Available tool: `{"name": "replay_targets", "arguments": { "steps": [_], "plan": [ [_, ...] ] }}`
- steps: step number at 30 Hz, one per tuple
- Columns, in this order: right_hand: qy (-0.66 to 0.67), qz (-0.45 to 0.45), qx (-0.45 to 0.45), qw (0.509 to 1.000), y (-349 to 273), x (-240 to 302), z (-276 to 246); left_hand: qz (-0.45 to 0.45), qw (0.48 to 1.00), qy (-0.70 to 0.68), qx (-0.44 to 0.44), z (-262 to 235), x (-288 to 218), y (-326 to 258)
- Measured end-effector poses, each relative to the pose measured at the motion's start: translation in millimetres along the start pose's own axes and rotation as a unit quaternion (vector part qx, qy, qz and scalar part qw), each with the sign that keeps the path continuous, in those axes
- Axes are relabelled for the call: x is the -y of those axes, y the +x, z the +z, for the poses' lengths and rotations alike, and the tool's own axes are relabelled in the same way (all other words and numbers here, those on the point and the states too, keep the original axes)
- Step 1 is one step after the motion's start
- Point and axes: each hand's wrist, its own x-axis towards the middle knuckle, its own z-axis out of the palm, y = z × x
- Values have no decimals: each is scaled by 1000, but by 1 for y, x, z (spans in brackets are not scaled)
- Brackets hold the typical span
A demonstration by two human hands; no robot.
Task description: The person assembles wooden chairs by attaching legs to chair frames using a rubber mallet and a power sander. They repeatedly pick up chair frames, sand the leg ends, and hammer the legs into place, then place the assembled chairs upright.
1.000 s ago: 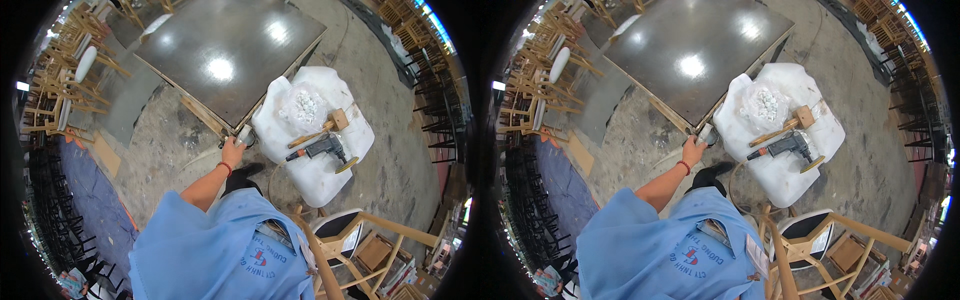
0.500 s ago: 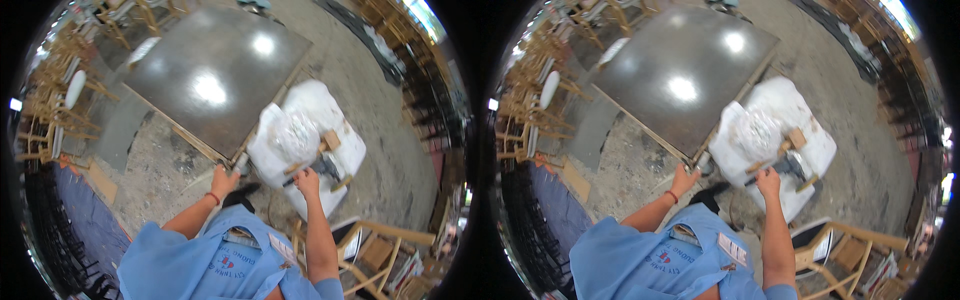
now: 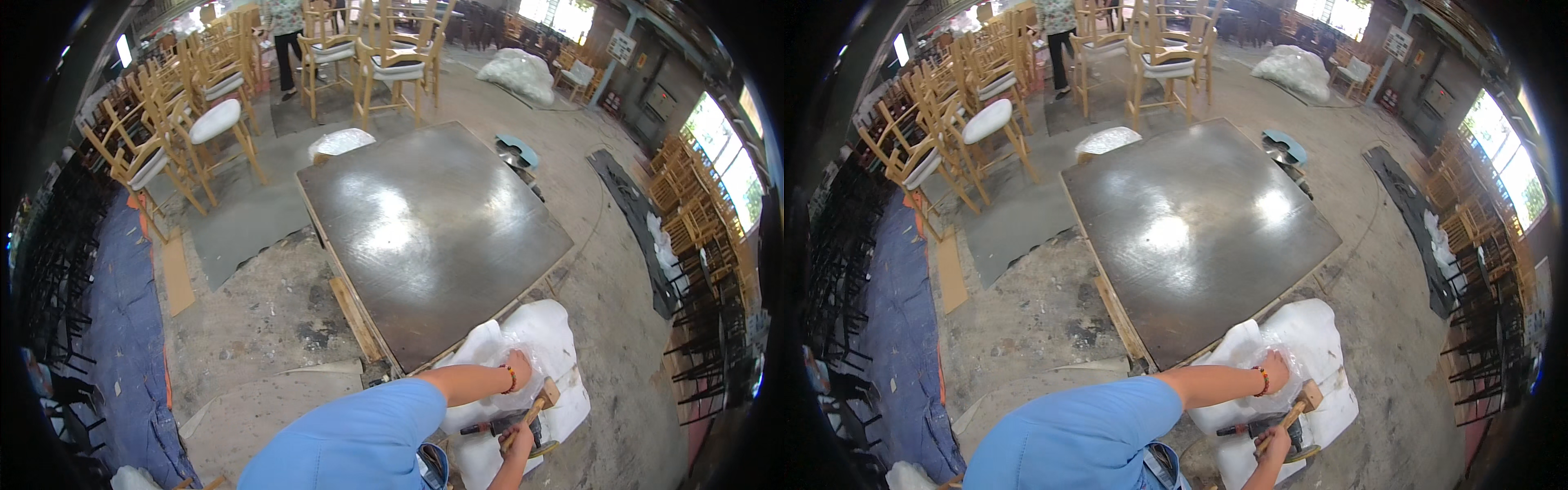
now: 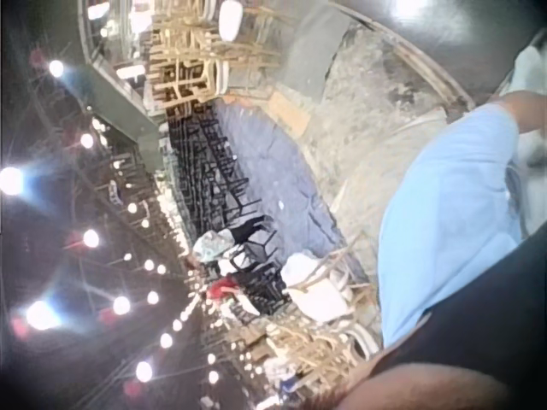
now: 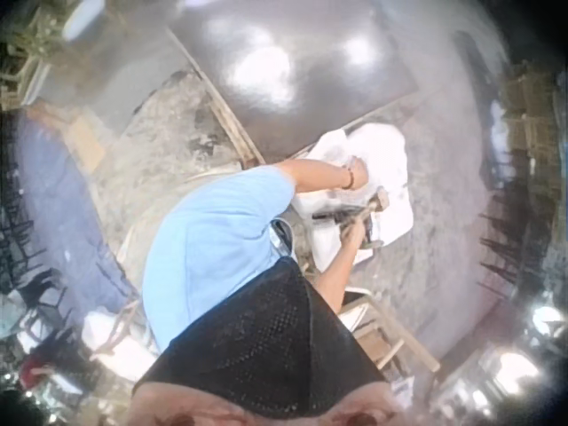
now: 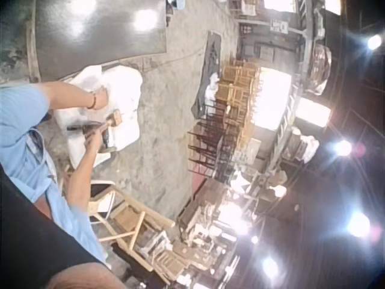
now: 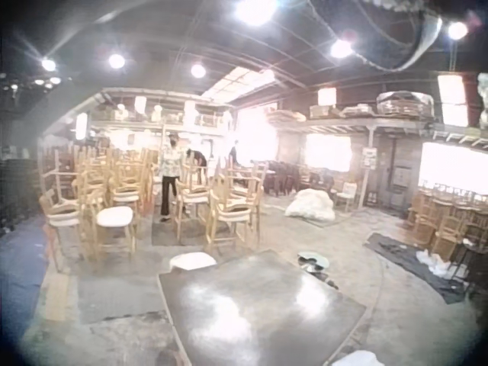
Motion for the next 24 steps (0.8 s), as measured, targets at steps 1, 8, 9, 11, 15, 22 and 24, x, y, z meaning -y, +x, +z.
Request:
{"name": "replay_targets", "arguments": {
  "steps": [1, 8, 9, 11, 15, 22, 24],
  "plan": [
    [-42, -48, -7, 998, -15, -5, -18, 1, 1000, 29, -10, 6, -4, -1],
    [-106, -134, -84, 982, -151, -74, -62, 168, 985, -44, -9, 17, 6, -17],
    [-111, -126, -82, 982, -164, -70, -49, 159, 985, -58, -15, 20, 17, -19],
    [-102, -69, -89, 988, -170, -84, -53, 175, 980, -89, -20, 22, 20, -20],
    [-134, -104, -131, 977, -169, -109, -54, 215, 973, -83, 28, 14, 17, -12],
    [-57, -140, -132, 980, -188, -111, -53, 151, 964, -216, 23, 10, 21, 14],
    [-53, -153, -112, 980, -188, -114, -51, 45, 936, -340, -74, 18, 40, 20]
  ]
}}
